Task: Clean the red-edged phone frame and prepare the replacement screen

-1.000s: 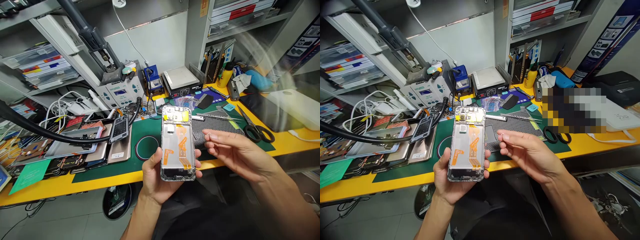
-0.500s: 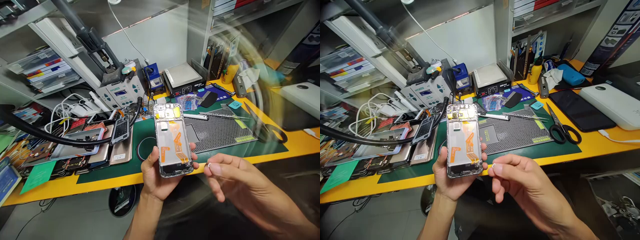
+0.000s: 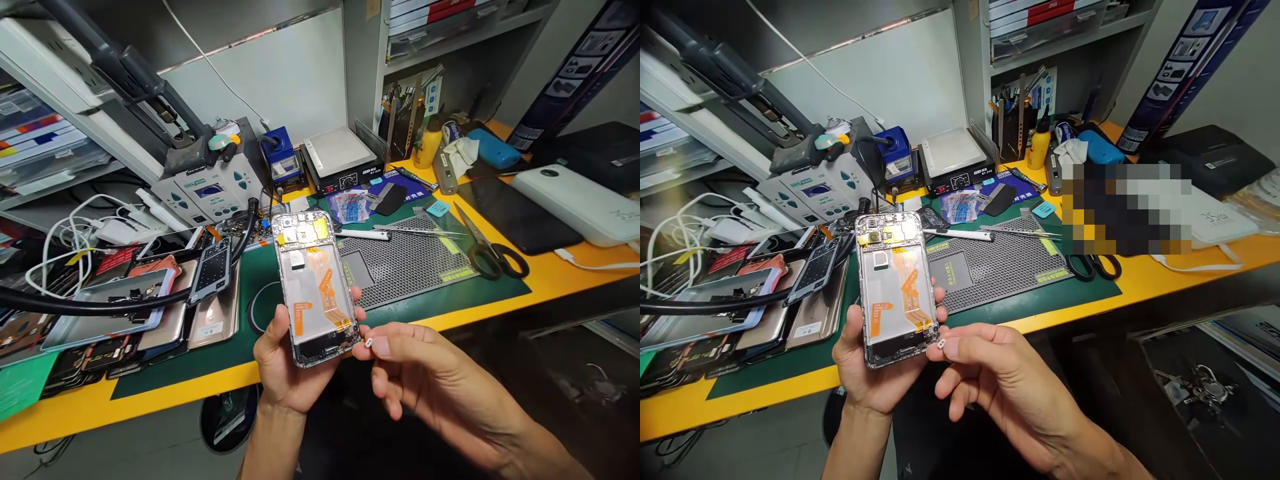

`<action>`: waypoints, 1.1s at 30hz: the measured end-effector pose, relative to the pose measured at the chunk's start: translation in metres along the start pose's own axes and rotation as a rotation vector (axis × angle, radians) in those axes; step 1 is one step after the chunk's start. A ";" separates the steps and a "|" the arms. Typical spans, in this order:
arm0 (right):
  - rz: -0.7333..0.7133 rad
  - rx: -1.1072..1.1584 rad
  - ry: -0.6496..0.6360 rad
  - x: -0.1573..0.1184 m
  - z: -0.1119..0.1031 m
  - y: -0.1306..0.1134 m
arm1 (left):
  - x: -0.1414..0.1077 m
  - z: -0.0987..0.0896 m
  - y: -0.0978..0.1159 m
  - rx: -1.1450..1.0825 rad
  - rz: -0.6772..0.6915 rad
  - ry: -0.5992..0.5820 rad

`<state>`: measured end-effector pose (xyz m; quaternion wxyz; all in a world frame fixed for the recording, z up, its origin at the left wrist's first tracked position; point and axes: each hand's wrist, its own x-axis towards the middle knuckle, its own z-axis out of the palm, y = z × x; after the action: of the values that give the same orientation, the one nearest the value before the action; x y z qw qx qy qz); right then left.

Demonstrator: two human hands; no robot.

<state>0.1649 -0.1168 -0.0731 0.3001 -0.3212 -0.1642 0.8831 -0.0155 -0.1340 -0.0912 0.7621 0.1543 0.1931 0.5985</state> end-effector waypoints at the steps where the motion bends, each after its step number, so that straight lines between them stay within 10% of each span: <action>1: -0.003 0.001 -0.013 0.000 0.000 0.000 | 0.000 0.000 0.000 -0.002 -0.002 -0.006; 18: -0.053 -0.093 0.010 -0.004 0.001 0.003 | -0.003 0.000 -0.002 -0.012 0.015 -0.024; 28: -1.217 -1.024 0.094 0.023 0.009 -0.056 | -0.006 -0.007 -0.015 0.041 0.034 -0.193; 33: -1.497 -1.175 0.045 0.034 0.022 -0.068 | -0.003 -0.021 -0.011 0.110 -0.076 -0.277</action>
<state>0.1584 -0.0457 -0.0402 0.5813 -0.2489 -0.7392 0.2316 -0.0166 -0.1392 -0.1147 0.7941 0.2694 0.1242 0.5305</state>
